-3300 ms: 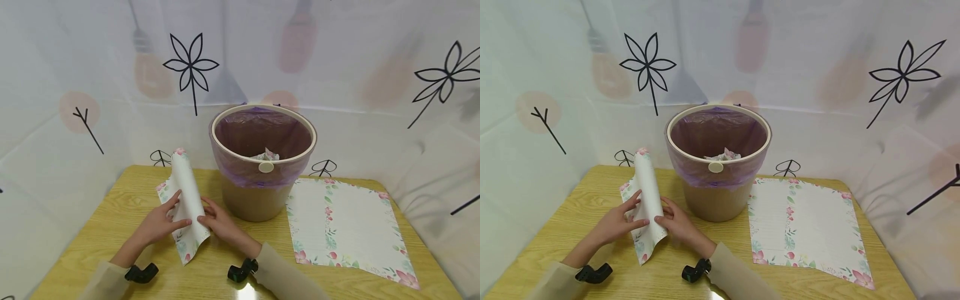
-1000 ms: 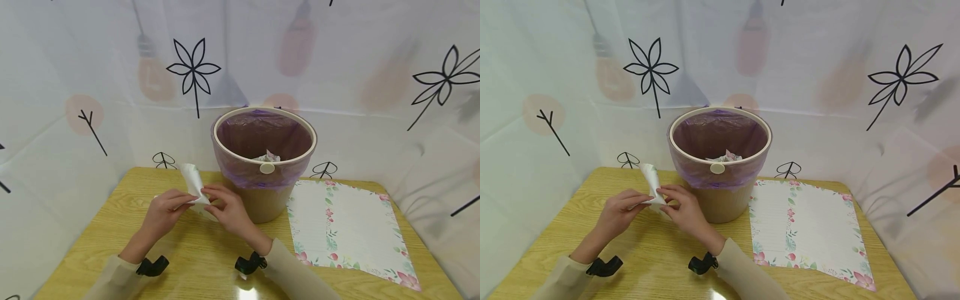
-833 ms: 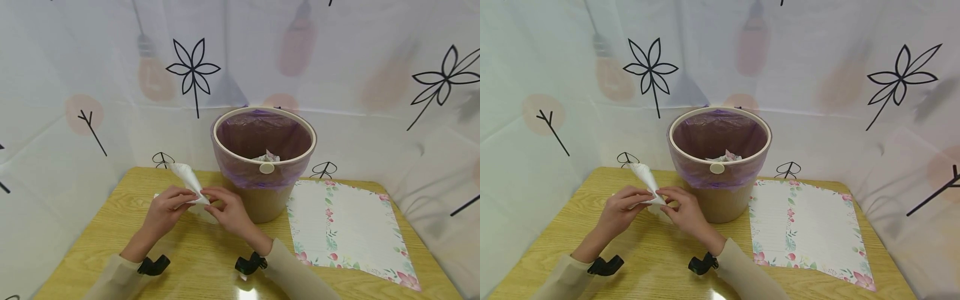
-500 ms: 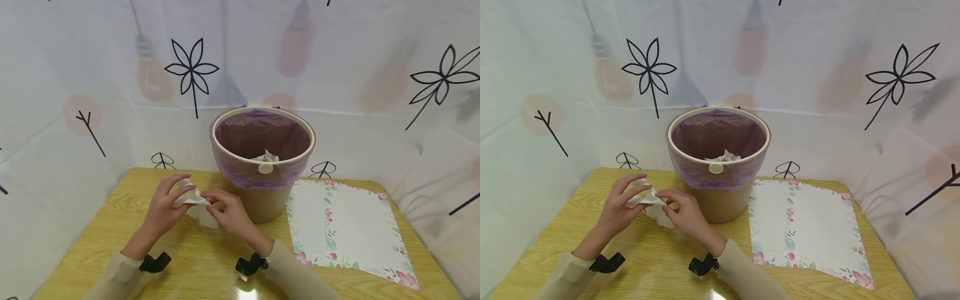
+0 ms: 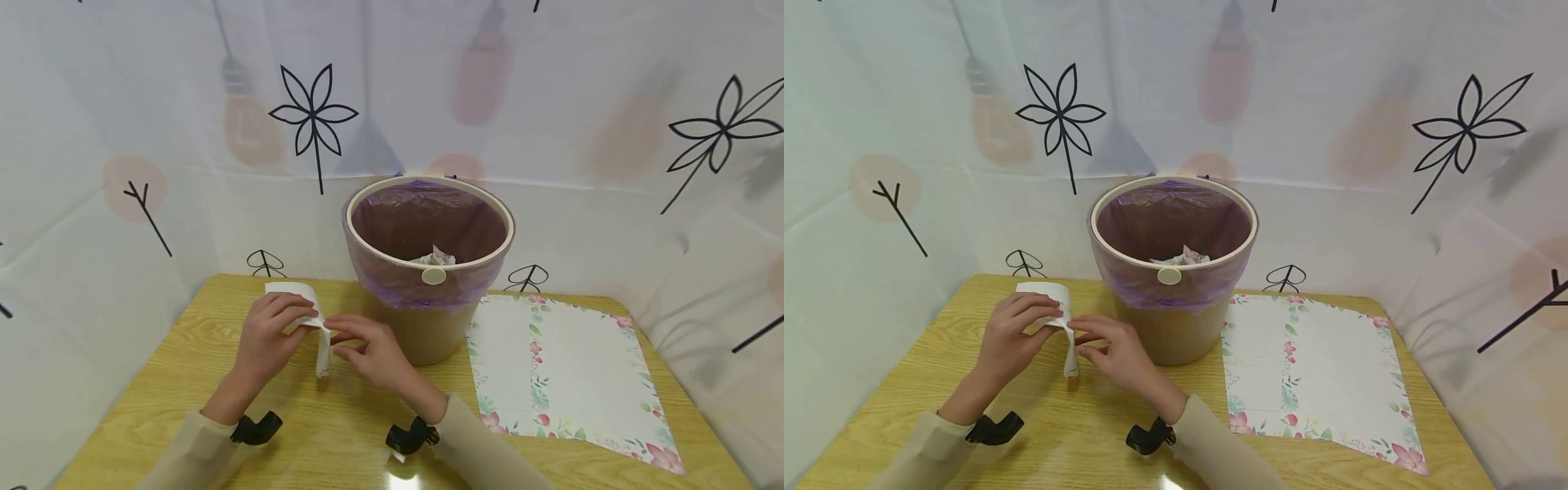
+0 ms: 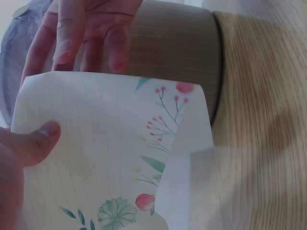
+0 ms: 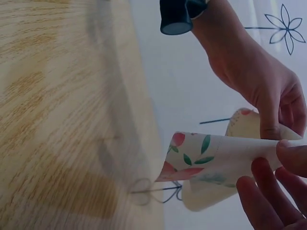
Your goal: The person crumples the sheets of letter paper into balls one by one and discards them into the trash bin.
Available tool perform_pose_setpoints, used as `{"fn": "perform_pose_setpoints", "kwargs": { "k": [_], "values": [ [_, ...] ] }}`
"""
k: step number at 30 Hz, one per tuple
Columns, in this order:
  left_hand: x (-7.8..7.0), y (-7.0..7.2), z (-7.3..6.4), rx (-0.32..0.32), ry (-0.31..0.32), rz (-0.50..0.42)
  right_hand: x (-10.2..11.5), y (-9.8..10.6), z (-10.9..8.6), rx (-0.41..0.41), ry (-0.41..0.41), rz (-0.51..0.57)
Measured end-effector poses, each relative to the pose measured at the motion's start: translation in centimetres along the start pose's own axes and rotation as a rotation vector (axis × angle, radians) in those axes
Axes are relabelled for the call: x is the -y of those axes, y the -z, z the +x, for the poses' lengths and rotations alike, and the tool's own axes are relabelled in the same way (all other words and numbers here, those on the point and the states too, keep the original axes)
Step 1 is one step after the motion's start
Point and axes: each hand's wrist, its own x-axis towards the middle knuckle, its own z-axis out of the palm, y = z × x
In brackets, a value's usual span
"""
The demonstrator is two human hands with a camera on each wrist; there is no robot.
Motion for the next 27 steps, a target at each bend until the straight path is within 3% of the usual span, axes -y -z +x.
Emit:
{"fn": "perform_pose_setpoints", "kwargs": {
  "k": [7, 14, 20, 27],
  "values": [
    [-1.0, -0.6, 0.1, -0.030, 0.052, -0.021, 0.2, -0.3, 0.1, -0.072, -0.010, -0.034],
    [-2.0, -1.1, 0.3, -0.027, 0.103, -0.081, 2.9, 0.0, 0.4, -0.135, 0.077, -0.100],
    [-2.1, -0.9, 0.5, 0.045, 0.163, -0.184, 0.2, -0.3, 0.2, -0.159, 0.092, -0.170],
    [-1.8, -0.5, -0.1, 0.165, 0.236, -0.321, 0.0, -0.1, 0.1, -0.193, 0.096, -0.243]
  ]
}}
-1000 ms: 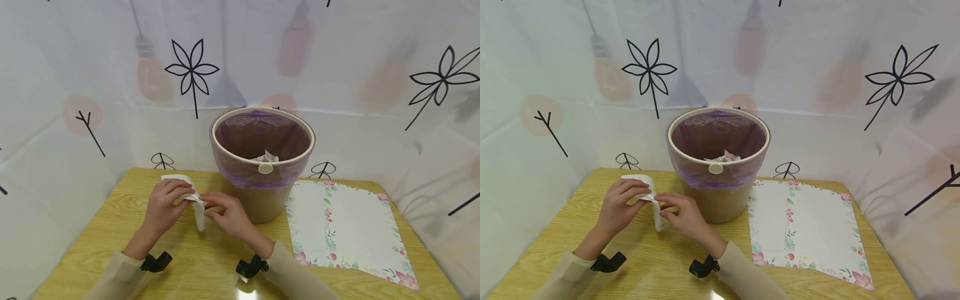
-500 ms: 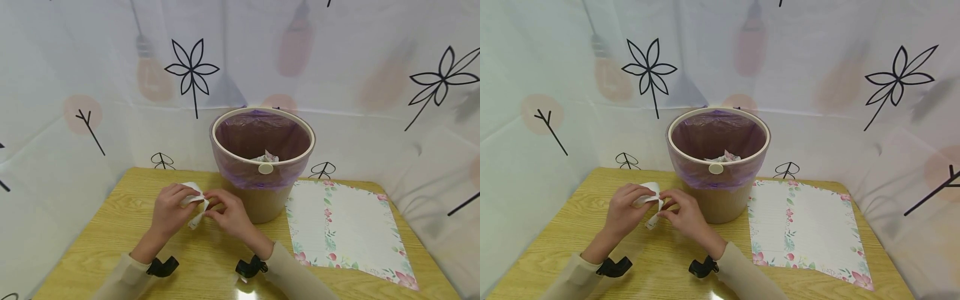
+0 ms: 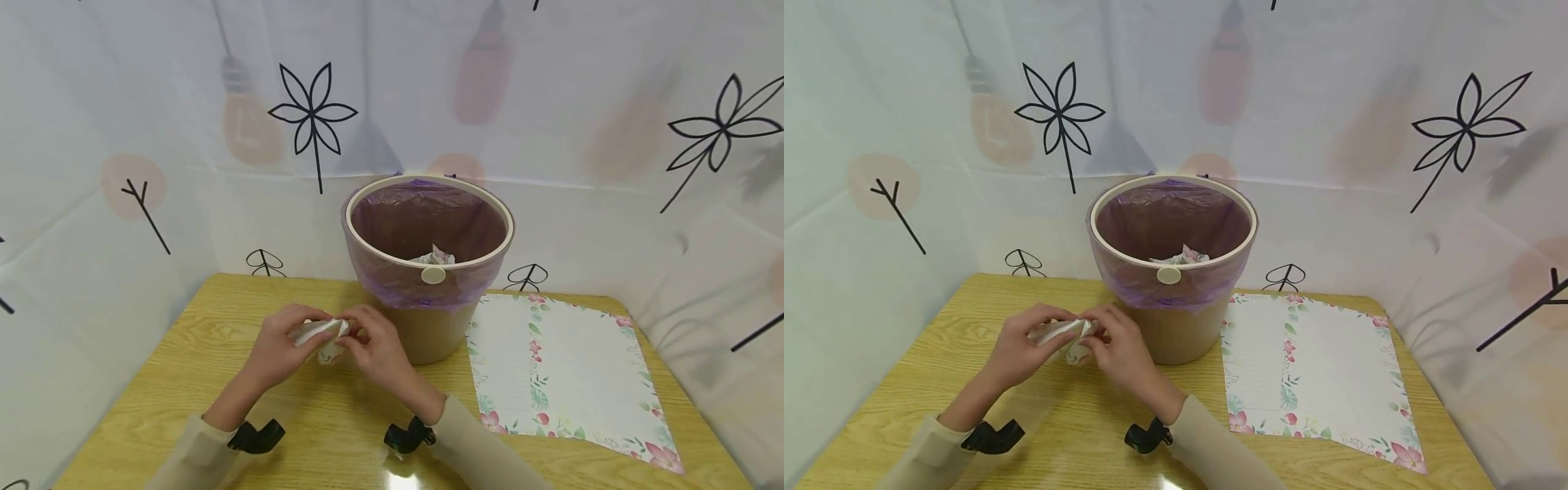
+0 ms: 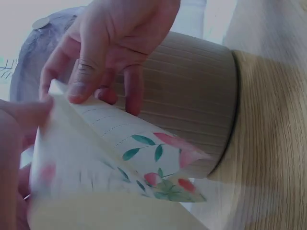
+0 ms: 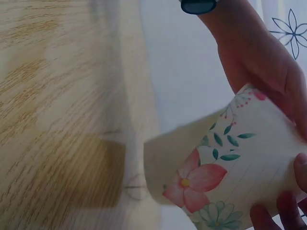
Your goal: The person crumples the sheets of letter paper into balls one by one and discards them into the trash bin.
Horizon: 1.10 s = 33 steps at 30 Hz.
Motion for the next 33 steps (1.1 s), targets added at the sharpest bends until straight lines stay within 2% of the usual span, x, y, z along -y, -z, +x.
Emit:
{"fn": "perform_pose_setpoints", "kwargs": {
  "k": [6, 10, 14, 17, 19, 23, 28, 33],
  "values": [
    [-0.1, 0.6, -0.4, 0.076, 0.077, -0.159, 0.0, 0.1, -0.1, -0.077, -0.074, 0.031],
    [0.0, 0.9, -0.6, 0.124, 0.079, -0.171, -0.1, 0.0, -0.2, -0.106, -0.058, 0.017],
    [0.4, 0.8, -0.7, 0.150, 0.091, -0.141, -0.3, -0.1, -0.3, -0.116, -0.031, -0.024],
    [0.5, 0.7, -0.7, 0.157, 0.086, -0.119, -0.3, -0.4, -0.3, -0.121, -0.035, 0.011],
    [0.5, 0.6, -0.7, 0.150, 0.079, -0.107, -0.2, -0.5, -0.3, -0.125, -0.048, 0.050],
    [0.5, 0.3, -0.6, 0.098, 0.053, -0.060, 0.0, -0.7, -0.3, -0.127, -0.098, 0.112],
    [0.5, -0.1, -0.5, 0.030, 0.022, 0.007, 0.6, -0.6, -0.3, -0.083, -0.193, 0.212],
    [0.4, -0.3, -0.3, -0.014, -0.036, 0.067, 2.8, 0.2, 0.2, -0.032, -0.234, 0.293]
  ]
}}
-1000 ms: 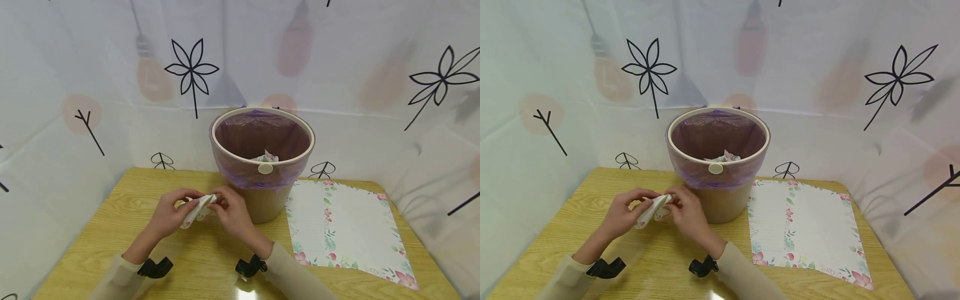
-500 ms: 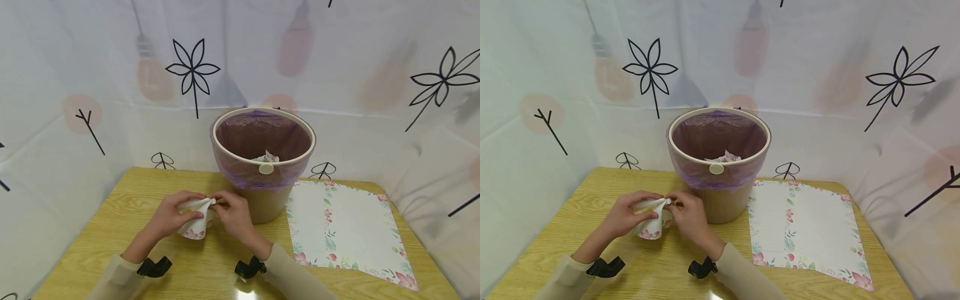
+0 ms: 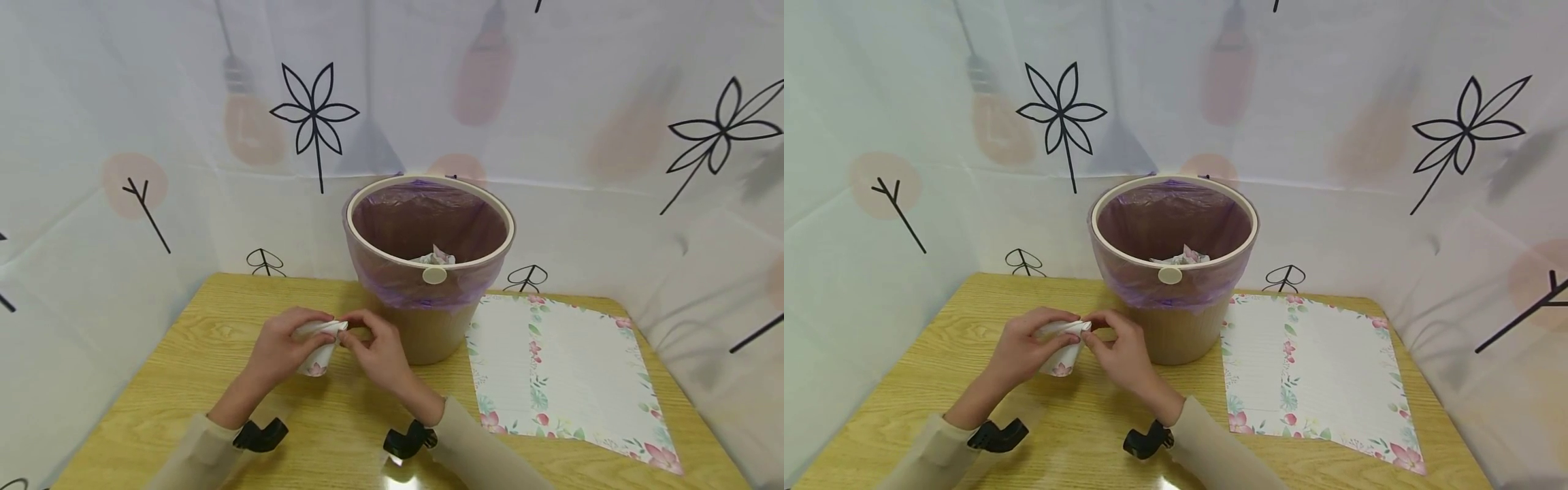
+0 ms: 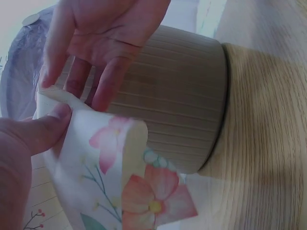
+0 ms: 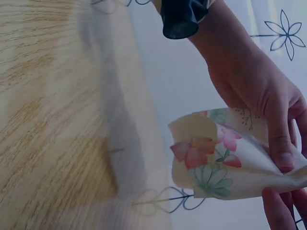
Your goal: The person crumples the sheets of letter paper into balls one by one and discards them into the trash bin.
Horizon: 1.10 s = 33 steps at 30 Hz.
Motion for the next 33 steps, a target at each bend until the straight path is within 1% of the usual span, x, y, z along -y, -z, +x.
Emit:
{"fn": "perform_pose_setpoints", "kwargs": {
  "k": [3, 7, 10, 14, 17, 18, 21, 24, 26, 28, 30, 33],
  "values": [
    [-0.1, -0.1, 0.1, -0.019, -0.031, 0.016, 0.9, 0.2, -0.1, 0.016, 0.005, 0.009],
    [0.1, -0.2, 0.2, -0.041, -0.092, 0.028, 0.8, 0.3, -0.1, 0.045, 0.015, 0.037],
    [0.2, -0.2, 0.2, -0.052, -0.147, 0.045, 0.6, 0.4, -0.1, 0.073, -0.006, 0.045],
    [0.2, -0.1, 0.3, -0.054, -0.202, 0.073, 0.7, 0.6, 0.0, 0.103, -0.061, 0.025],
    [0.1, 0.1, 0.5, -0.042, -0.203, 0.078, 1.0, 0.8, 0.0, 0.094, -0.049, -0.021],
    [0.0, 0.1, 0.5, -0.037, -0.197, 0.075, 0.5, 0.8, 0.1, 0.083, -0.038, -0.030],
    [0.0, 0.4, 0.5, 0.006, -0.149, 0.070, -1.0, 0.7, 0.0, 0.029, 0.000, -0.066],
    [0.3, 1.2, 0.3, 0.057, -0.103, 0.049, -2.5, 0.7, 0.0, -0.033, 0.007, -0.056],
    [0.6, 1.8, 0.1, 0.088, -0.083, 0.033, -2.4, 0.8, -0.1, -0.061, 0.008, -0.047],
    [0.8, 2.1, -0.1, 0.112, -0.084, 0.021, -2.3, 0.9, -0.1, -0.081, 0.011, -0.033],
    [0.9, 2.2, -0.2, 0.124, -0.097, 0.032, -2.4, 0.9, -0.2, -0.080, 0.013, -0.011],
    [1.0, 2.2, -0.3, 0.107, -0.146, 0.101, -2.5, 0.7, -0.4, -0.056, 0.015, 0.023]
  ]
}}
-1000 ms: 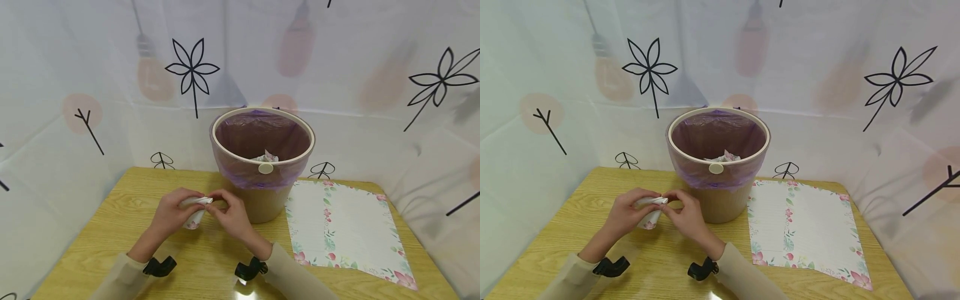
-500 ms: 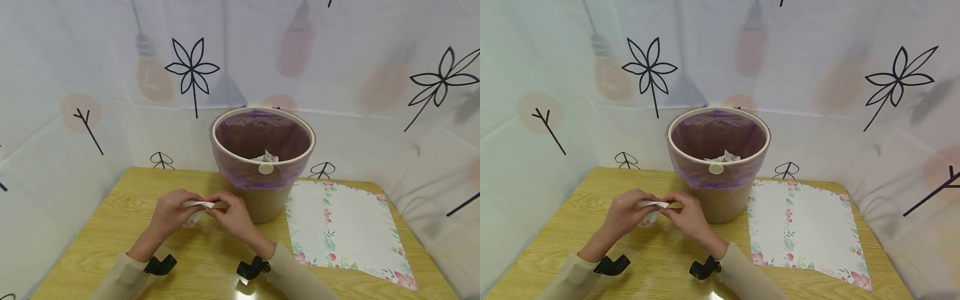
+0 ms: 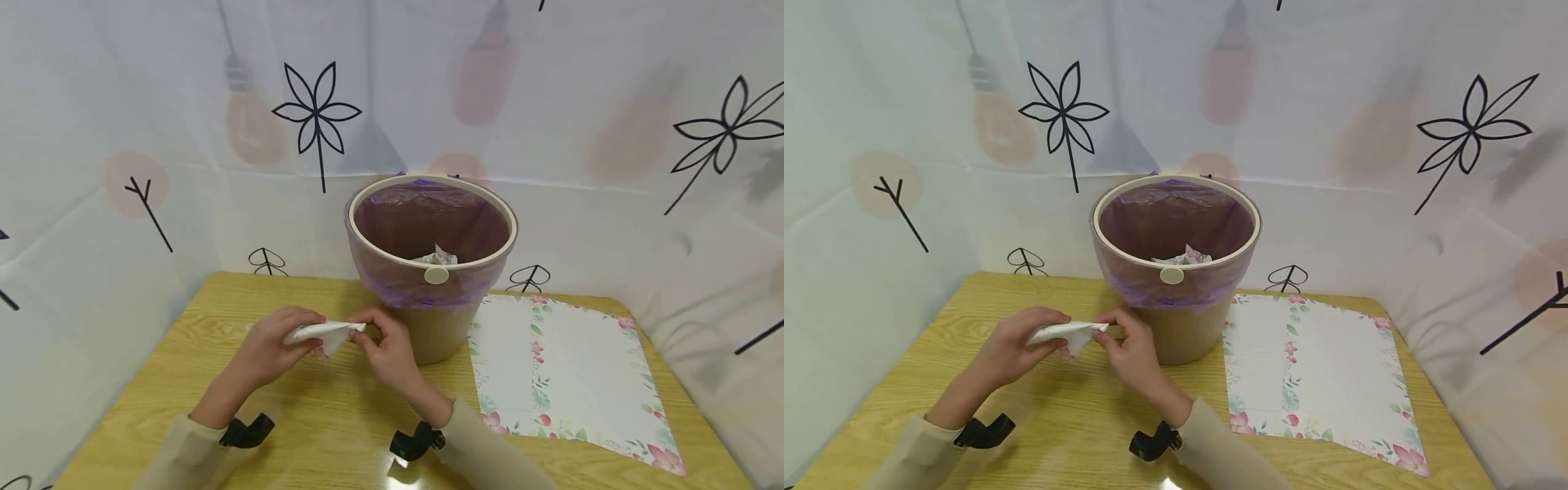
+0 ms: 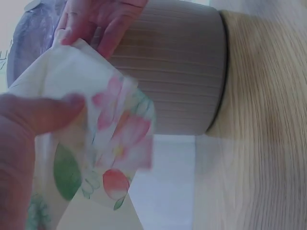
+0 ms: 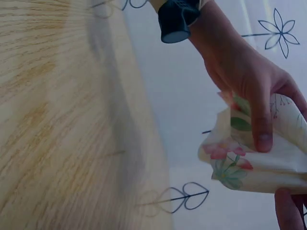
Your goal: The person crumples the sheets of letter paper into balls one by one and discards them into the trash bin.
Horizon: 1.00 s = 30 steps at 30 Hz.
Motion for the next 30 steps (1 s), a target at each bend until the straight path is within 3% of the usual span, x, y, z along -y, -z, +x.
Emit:
{"fn": "perform_pose_setpoints", "kwargs": {
  "k": [5, 9, 15, 19, 24, 27, 30],
  "values": [
    [-0.1, 0.0, 0.1, -0.068, -0.089, 0.154, -0.2, 0.2, -0.3, 0.066, -0.044, 0.011],
    [-0.4, 0.2, 0.4, -0.087, -0.153, 0.240, -0.3, 0.8, -0.3, 0.133, -0.115, 0.037],
    [-0.8, 0.2, 0.7, -0.097, -0.198, 0.252, -0.2, 1.2, -0.2, 0.244, -0.221, 0.012],
    [-0.9, -0.2, 0.9, -0.113, -0.149, 0.224, -0.2, 0.8, -0.3, 0.276, -0.291, 0.074],
    [-0.9, -0.6, 1.0, -0.126, 0.004, 0.125, 0.2, 0.5, -0.2, 0.214, -0.399, 0.216],
    [-0.9, -0.7, 0.9, -0.134, 0.077, 0.055, 0.4, 0.5, -0.1, 0.172, -0.396, 0.232],
    [-1.1, -0.9, 1.0, -0.148, 0.099, -0.015, 0.2, 0.5, 0.0, 0.133, -0.374, 0.220]
  ]
}}
